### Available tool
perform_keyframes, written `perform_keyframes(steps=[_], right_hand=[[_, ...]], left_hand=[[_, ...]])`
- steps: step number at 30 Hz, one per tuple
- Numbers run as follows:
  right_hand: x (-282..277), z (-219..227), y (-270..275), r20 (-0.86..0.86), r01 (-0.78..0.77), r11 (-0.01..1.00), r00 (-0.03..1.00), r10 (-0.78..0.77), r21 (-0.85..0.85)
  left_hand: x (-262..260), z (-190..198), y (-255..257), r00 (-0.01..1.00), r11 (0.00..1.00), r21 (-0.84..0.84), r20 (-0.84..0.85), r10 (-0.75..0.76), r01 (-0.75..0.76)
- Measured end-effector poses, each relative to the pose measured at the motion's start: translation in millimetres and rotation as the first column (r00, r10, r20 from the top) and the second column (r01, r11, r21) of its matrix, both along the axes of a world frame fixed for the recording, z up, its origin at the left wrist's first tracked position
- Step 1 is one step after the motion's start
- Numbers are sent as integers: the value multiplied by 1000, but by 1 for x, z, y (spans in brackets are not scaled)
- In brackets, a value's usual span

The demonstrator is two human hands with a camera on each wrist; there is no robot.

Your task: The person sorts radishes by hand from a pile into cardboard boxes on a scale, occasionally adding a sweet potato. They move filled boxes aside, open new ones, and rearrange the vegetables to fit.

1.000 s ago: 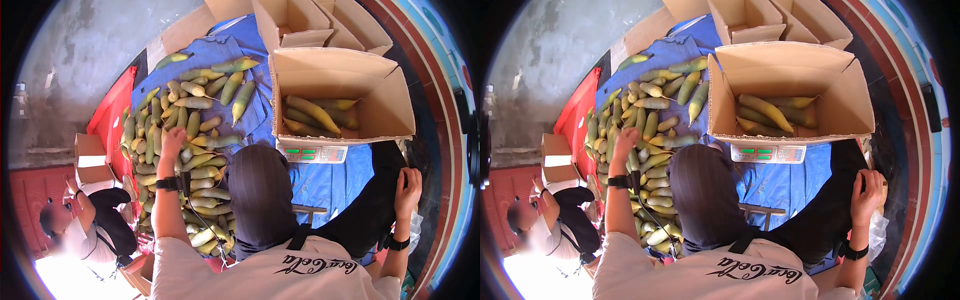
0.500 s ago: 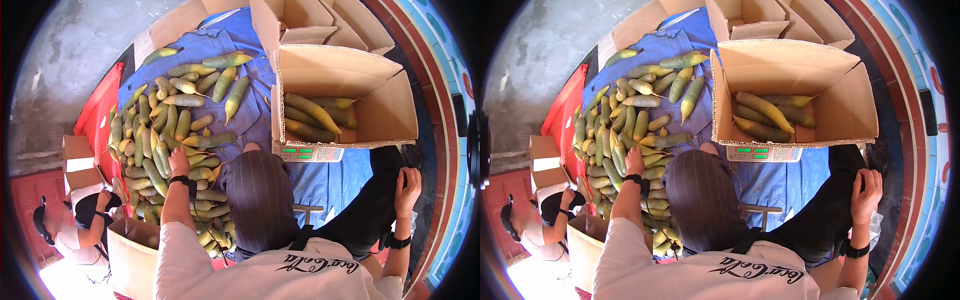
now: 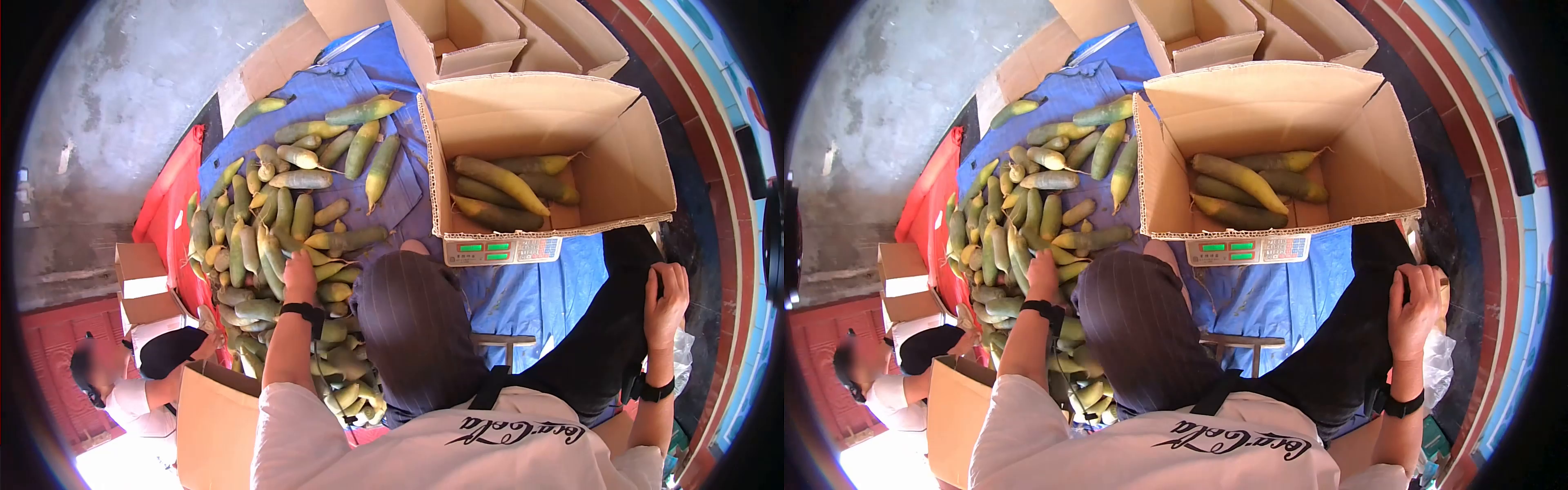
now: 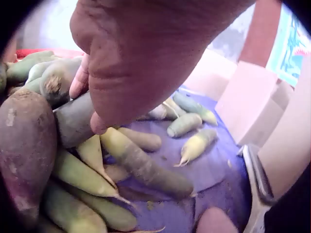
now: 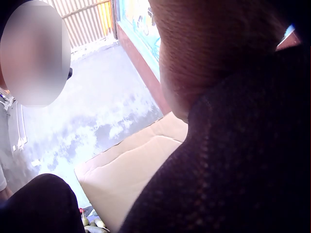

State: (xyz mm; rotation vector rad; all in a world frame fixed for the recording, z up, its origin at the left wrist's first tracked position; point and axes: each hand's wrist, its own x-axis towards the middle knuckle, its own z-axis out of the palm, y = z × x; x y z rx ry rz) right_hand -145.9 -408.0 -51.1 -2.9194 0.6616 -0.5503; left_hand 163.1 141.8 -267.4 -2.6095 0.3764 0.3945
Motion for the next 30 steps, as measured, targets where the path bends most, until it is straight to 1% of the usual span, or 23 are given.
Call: perform_keyframes(steps=[1,2,4,5,7,8,9,10,11,13,14,15,17,18,19,21,23,25,27,28,29,30], right_hand=[[-1,0,-1,8,-6,1000,1000,6,8],[-3,0,-1,17,-13,1000,1000,12,16],[-4,0,-1,34,-13,1000,999,13,14],[-7,0,-1,39,-16,1000,999,16,10],[-11,-2,-2,55,-2,999,998,0,39],[-13,-2,-3,68,2,998,998,-7,68],[-15,-2,-4,71,1,998,997,-6,71],[-17,-2,-6,62,1,999,998,-4,53],[-18,-3,-8,54,-2,999,999,0,37],[-19,-4,-8,62,-1,999,998,-2,44],[-20,-5,-8,63,3,999,998,-6,49],[-19,-5,-8,68,-3,999,998,0,53],[-18,-5,-8,75,-15,999,997,13,38],[-17,-5,-7,80,-19,999,997,16,41],[-17,-4,-6,78,-16,999,997,12,47],[-17,-3,-6,78,-11,999,997,7,51],[-17,-5,-6,106,-27,998,994,21,60],[-17,-5,-6,119,-26,998,993,18,66],[-19,-5,-6,128,-21,998,992,12,67],[-19,-5,-6,130,-13,998,991,4,68],[-20,-4,-6,133,-5,998,991,-4,69],[-20,-3,-6,137,-8,998,991,-2,69]], left_hand=[[0,5,-1,999,999,-34,7,43,-43],[-1,6,3,999,999,-31,14,43,-42],[-3,9,10,996,984,-163,38,84,-77],[-6,12,10,996,984,-163,42,76,-69],[-13,20,10,978,941,-282,35,206,-188],[-15,24,11,978,942,-281,38,205,-186],[-18,29,14,973,919,-338,37,227,-202],[-20,35,19,967,894,-392,37,252,-218],[-22,42,26,965,895,-388,44,257,-220],[-22,57,41,950,833,-489,27,311,-259],[-22,68,44,930,772,-557,-3,367,-307],[-16,67,58,873,657,-612,-121,472,-440],[-20,101,46,767,302,-773,-340,544,-557],[-19,117,41,764,275,-779,-363,533,-563],[-19,136,31,765,276,-782,-358,535,-559],[-25,178,3,772,20,-864,-439,459,-503],[-34,216,-22,878,-30,-940,-330,348,-341],[-44,265,-55,928,-55,-964,-265,263,-260],[-55,299,-86,954,-181,-965,-223,200,-188],[-54,305,-92,969,-237,-957,-206,138,-169],[-52,313,-103,977,-324,-924,-213,-6,-204],[-54,321,-122,973,-357,-906,-227,-42,-227]])
